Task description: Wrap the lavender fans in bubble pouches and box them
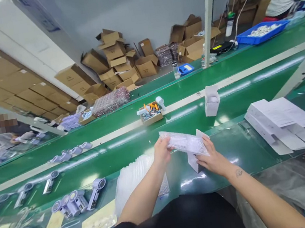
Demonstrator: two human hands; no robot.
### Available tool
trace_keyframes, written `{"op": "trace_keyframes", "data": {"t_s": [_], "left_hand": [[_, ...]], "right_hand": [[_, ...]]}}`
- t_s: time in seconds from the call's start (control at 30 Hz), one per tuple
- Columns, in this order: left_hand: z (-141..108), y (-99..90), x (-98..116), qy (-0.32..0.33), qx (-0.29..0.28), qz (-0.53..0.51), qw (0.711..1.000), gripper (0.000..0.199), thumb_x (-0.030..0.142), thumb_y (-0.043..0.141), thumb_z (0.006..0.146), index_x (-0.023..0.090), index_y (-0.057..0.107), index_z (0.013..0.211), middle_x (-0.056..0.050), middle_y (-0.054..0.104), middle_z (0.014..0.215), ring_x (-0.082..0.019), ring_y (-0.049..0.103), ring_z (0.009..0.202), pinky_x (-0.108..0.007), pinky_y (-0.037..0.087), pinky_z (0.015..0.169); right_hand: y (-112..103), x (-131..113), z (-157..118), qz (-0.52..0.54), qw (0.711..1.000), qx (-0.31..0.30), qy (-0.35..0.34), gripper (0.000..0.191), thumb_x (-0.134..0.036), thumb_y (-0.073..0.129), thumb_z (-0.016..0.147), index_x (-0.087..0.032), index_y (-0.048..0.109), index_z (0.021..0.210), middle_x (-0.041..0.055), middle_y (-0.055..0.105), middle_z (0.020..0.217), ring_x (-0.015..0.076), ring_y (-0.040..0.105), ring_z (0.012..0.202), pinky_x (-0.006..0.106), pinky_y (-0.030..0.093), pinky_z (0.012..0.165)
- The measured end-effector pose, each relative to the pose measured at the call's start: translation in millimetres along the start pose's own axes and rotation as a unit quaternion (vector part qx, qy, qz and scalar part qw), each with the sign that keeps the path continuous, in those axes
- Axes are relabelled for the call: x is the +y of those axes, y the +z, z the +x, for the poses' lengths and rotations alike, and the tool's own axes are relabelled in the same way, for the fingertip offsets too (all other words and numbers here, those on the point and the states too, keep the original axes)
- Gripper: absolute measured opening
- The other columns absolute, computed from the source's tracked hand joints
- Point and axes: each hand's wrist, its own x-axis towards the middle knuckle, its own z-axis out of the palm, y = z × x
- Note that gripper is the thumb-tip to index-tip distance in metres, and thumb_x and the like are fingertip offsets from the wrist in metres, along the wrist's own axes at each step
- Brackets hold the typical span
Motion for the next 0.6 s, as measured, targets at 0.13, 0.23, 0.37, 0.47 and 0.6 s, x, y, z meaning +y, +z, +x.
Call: {"op": "trace_keyframes", "data": {"t_s": [0.13,0.23,0.37,0.47,0.6], "left_hand": [[-15,-16.2,2,0.115,-0.008,0.208,0.971,0.031,0.035,0.062,0.07,0.015,0.055,0.092,0.001,0.058,0.072,-0.012,0.054,0.06,-0.024,0.048,0.056],[-37,-6.8,-2,0.244,-0.044,0.391,0.886,0.033,0.032,0.057,0.076,0.017,0.054,0.105,-0.003,0.063,0.09,-0.016,0.058,0.08,-0.03,0.048,0.075],[-55,24.6,2,0.327,-0.143,0.58,0.732,0.036,0.027,0.053,0.079,0.017,0.051,0.113,-0.009,0.061,0.106,-0.022,0.055,0.1,-0.035,0.042,0.09],[-54,37.3,18,0.279,-0.185,0.647,0.685,0.034,0.029,0.051,0.079,0.019,0.051,0.112,-0.006,0.063,0.099,-0.022,0.059,0.093,-0.032,0.045,0.083],[-48,36.1,39,0.181,-0.119,0.726,0.652,0.032,0.035,0.048,0.08,0.016,0.051,0.106,-0.009,0.065,0.088,-0.026,0.062,0.08,-0.034,0.047,0.072]], "right_hand": [[-1,-10,-6,-0.002,1.0,0.005,0.013,0.007,-0.022,0.061,0.08,-0.021,0.068,0.078,0.0056,0.017,0.145,0.0393,0.008,0.136,0.057,0.026,0.106],[5,-10,-9,0.018,1.0,-0.022,-0.012,0.008,-0.022,0.06,0.079,-0.023,0.067,0.077,0.0056,0.023,0.142,0.0364,0.012,0.136,0.055,0.031,0.106],[9,-6,-8,0.036,0.998,-0.054,-0.019,0.008,-0.025,0.059,0.08,-0.025,0.067,0.08,0.0058,0.035,0.137,0.0354,0.015,0.136,0.058,0.032,0.105],[8,-5,-16,0.028,0.999,-0.035,-0.028,0.008,-0.024,0.061,0.079,-0.027,0.066,0.083,0.0052,0.035,0.135,0.0353,0.014,0.136,0.058,0.031,0.105],[18,-11,-36,0.033,0.997,0.052,0.048,0.019,-0.022,0.064,0.077,-0.027,0.061,0.094,0.0047,0.02,0.143,0.0374,0.009,0.137,0.06,0.031,0.104]]}}
